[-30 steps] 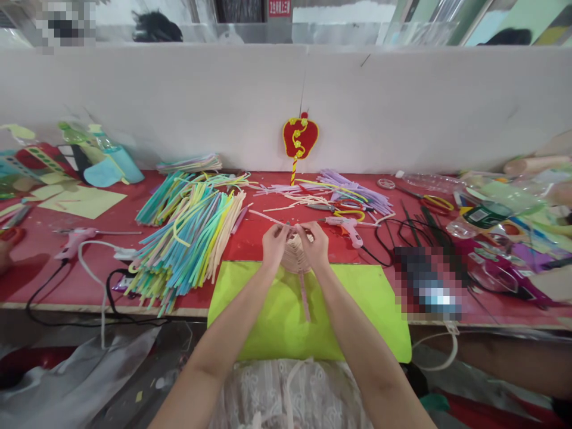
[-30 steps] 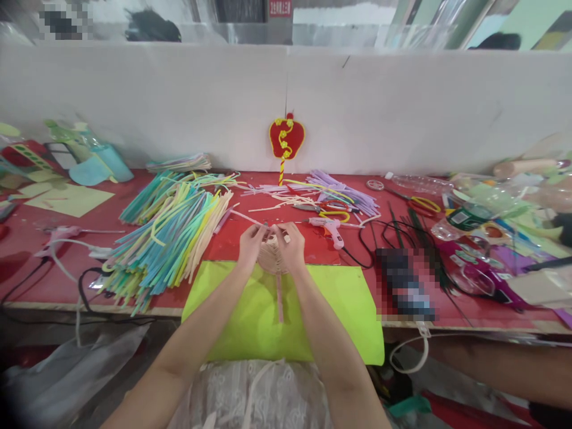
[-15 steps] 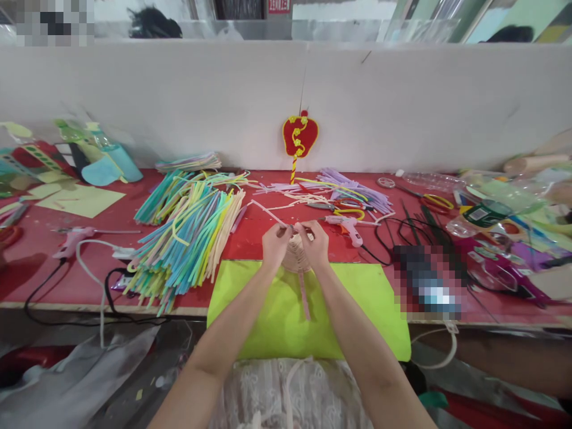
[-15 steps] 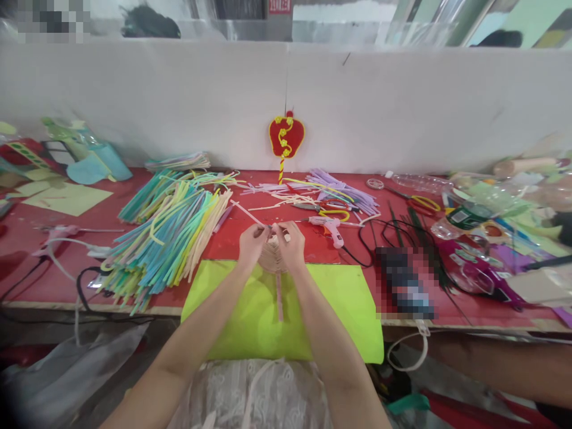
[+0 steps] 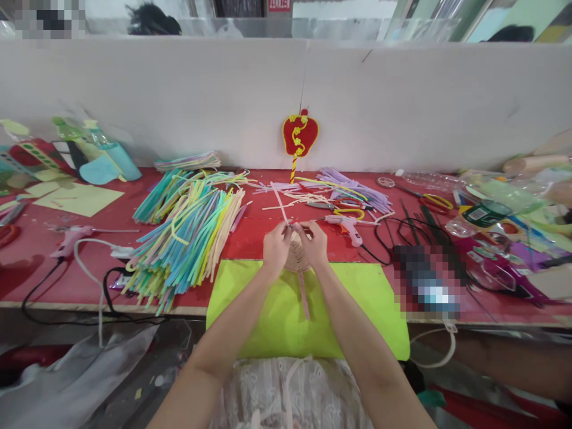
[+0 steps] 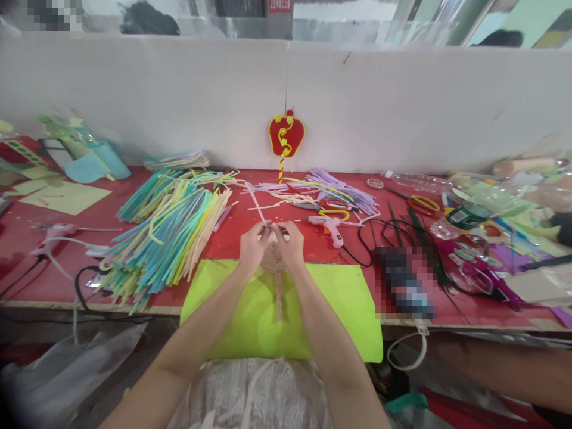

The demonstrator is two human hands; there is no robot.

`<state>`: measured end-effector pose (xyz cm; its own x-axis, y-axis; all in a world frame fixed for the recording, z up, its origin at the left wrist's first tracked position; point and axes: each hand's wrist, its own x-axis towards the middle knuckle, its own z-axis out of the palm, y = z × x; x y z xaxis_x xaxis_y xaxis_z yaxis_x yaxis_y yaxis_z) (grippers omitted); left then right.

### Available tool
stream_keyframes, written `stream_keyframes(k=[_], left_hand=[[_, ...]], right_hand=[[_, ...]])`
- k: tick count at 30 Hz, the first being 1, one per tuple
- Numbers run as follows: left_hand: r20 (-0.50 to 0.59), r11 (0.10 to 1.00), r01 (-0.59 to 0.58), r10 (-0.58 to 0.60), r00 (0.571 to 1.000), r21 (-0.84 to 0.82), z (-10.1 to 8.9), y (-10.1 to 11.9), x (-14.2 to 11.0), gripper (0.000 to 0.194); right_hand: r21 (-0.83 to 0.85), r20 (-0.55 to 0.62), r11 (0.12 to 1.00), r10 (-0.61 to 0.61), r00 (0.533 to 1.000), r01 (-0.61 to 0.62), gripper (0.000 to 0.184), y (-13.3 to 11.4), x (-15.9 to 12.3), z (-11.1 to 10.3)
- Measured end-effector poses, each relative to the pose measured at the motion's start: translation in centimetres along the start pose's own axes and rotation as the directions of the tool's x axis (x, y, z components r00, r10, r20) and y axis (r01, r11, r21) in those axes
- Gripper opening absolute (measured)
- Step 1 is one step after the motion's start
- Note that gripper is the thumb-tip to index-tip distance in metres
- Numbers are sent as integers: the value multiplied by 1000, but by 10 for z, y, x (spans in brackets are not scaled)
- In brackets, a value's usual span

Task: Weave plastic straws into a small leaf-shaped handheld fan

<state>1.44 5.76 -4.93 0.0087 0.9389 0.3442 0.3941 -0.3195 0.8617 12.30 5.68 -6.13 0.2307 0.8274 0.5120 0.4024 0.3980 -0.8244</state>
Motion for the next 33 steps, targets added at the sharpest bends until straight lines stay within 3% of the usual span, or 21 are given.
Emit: stream_keyframes(k=[8,15,27,33], left_hand=[[32,951,106,-101,994,-289,5,-4,4,27],[13,969,125,-125,992,-214,3,0,3,37],[-4,967,147,-151,989,-206,4,-6,4,34],[8,994,67,-66,998,-84,4,-7,1,36]], right_hand=[[-24,1,999,-42,999,42,24,-2,-1,1],[-51,-9,996,-77,997,76,23,-2,-3,4],[-51,-14,997,-61,998,61,25,-2,-3,6],[-59,-7,996,-71,997,70,24,0,-4,7]])
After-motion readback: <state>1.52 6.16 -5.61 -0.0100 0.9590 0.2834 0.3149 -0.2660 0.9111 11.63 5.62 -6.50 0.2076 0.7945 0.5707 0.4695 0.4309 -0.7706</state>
